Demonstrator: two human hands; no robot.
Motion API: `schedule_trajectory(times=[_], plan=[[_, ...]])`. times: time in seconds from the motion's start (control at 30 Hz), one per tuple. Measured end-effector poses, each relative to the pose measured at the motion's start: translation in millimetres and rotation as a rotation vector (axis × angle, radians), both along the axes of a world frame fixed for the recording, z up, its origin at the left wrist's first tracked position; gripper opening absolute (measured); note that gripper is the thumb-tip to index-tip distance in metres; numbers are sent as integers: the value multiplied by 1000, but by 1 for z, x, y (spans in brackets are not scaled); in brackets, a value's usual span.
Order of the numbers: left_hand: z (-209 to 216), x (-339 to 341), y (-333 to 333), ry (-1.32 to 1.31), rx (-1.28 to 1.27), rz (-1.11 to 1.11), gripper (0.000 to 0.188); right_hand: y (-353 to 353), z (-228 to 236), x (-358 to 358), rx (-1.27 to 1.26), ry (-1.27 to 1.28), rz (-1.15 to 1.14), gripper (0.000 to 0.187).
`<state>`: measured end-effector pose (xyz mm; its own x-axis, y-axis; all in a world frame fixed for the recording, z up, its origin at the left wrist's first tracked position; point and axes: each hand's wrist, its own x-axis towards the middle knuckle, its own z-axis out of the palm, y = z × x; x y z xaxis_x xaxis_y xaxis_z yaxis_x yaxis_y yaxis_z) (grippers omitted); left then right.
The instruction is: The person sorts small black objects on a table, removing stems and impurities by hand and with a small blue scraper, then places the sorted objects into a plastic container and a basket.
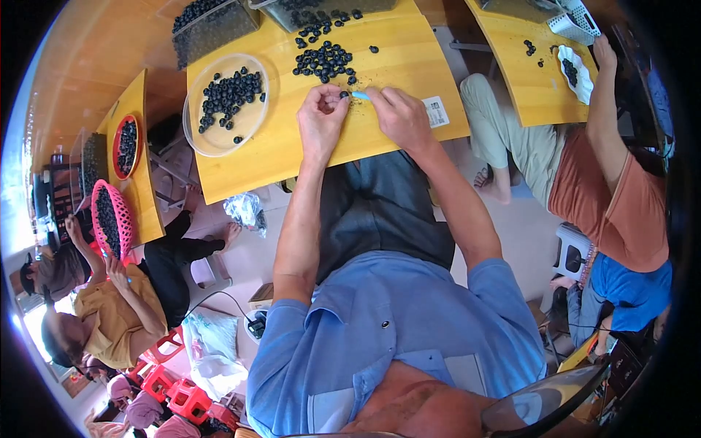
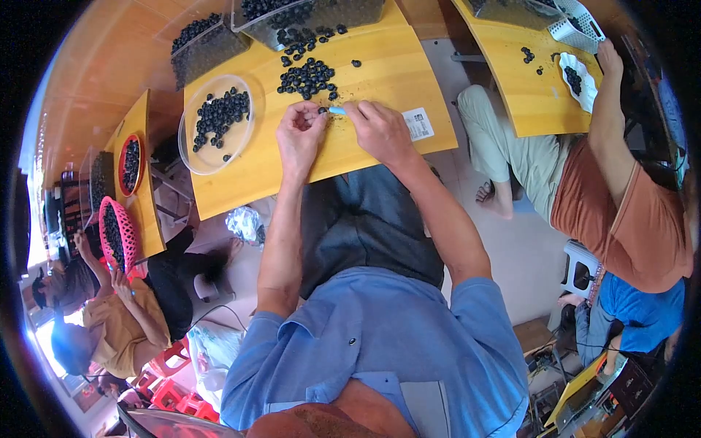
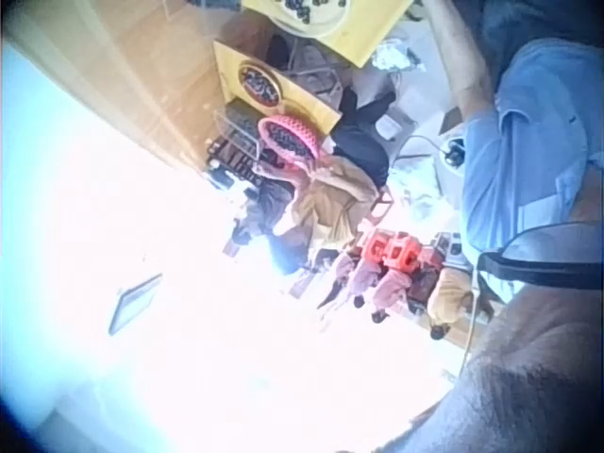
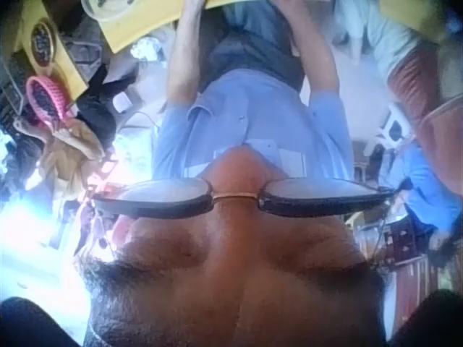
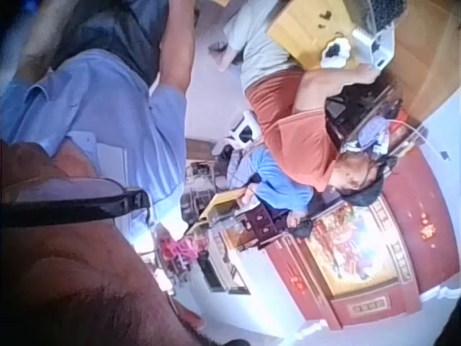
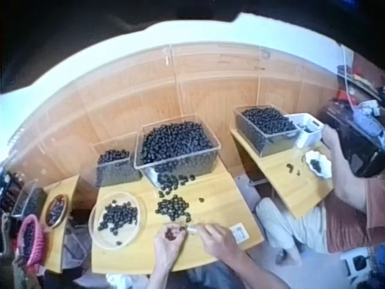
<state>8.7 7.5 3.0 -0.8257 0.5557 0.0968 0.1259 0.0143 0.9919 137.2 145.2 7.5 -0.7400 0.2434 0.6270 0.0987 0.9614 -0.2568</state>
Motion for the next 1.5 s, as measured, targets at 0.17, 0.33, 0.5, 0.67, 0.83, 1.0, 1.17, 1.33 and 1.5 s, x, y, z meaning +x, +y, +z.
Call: schedule_trajectory(times=[0.17, 0.33, 0.5, 0.67, 0.83, 1.0, 1.17, 1.33, 1.5], plan=[[4, 2, 0, 14, -26, 1, 26, -1, 1, 0, 13, -12, 47, 27], [6, 2, 0, 38, -89, 0, 28, 0, 0, 0, 21, -14, 47, 27], [4, 2, -1, 50, -69, -1, 28, -1, 1, 0, 25, -18, 38, 27], [4, 3, 0, 64, -68, 1, 27, -1, 0, 0, 35, -31, 30, 27], [2, 3, 0, 65, -62, -9, 28, 0, -1, 1, 19, -31, 33, 27], [-6, 2, -5, -78, 142, -17, 29, 2, -1, -2, -34, -111, -64, 29], [4, 5, -7, -83, 252, 1, 27, -1, 2, -2, -49, -107, -49, 27], [13, -30, -53, 491, 48, 260, 19, 1, -4, -1, -37, -97, -98, 26], [44, -84, -96, 705, -244, 480, 21, 3, -3, -2, -34, -41, -94, 26]])
